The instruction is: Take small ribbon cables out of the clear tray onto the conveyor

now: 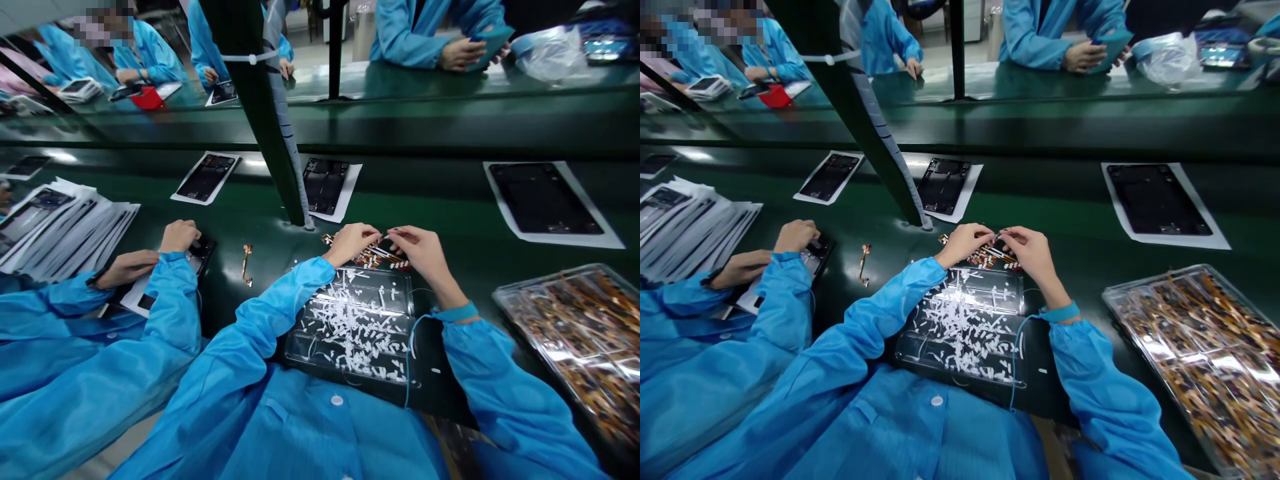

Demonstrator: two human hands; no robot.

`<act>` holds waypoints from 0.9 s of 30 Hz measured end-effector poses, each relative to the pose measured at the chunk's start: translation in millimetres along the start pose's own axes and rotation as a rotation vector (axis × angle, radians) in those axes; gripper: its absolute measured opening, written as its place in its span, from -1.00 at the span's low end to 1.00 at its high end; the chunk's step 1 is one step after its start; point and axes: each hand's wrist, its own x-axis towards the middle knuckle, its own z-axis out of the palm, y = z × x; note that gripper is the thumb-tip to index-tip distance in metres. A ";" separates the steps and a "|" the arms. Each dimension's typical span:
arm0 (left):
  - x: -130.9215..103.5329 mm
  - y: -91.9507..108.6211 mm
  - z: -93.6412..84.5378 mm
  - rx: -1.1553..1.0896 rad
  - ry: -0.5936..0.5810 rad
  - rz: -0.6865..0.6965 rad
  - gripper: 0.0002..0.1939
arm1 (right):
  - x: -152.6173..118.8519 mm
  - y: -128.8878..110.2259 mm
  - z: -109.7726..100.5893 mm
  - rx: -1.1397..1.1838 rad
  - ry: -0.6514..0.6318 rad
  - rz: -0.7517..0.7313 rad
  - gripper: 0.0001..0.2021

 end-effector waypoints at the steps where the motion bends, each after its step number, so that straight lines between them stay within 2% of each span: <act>1: -0.4 -0.4 -1.1 0.000 0.008 0.000 -0.75 | 1.1 -0.2 1.9 0.013 0.005 -0.009 -0.74; 6: 1.1 -6.3 -1.3 -0.048 0.011 0.000 -0.71 | 6.2 -0.7 3.3 0.081 0.090 -0.041 -0.75; 9: 3.1 -4.0 3.5 -0.093 -0.015 0.057 -0.54 | 8.1 -2.4 4.5 0.089 0.050 -0.032 -0.74; 13: 7.3 0.2 5.7 -0.170 -0.061 0.098 -0.76 | 12.1 -7.6 9.1 0.079 0.026 -0.038 -0.74; 21: 11.5 -7.6 -5.0 -0.298 -0.104 0.049 -0.81 | 14.9 -16.1 7.4 0.047 -0.003 -0.073 -0.70; 27: 18.6 -11.2 -0.1 -0.326 -0.149 -0.002 -0.45 | 18.3 -15.6 6.8 -0.079 -0.016 -0.067 -0.70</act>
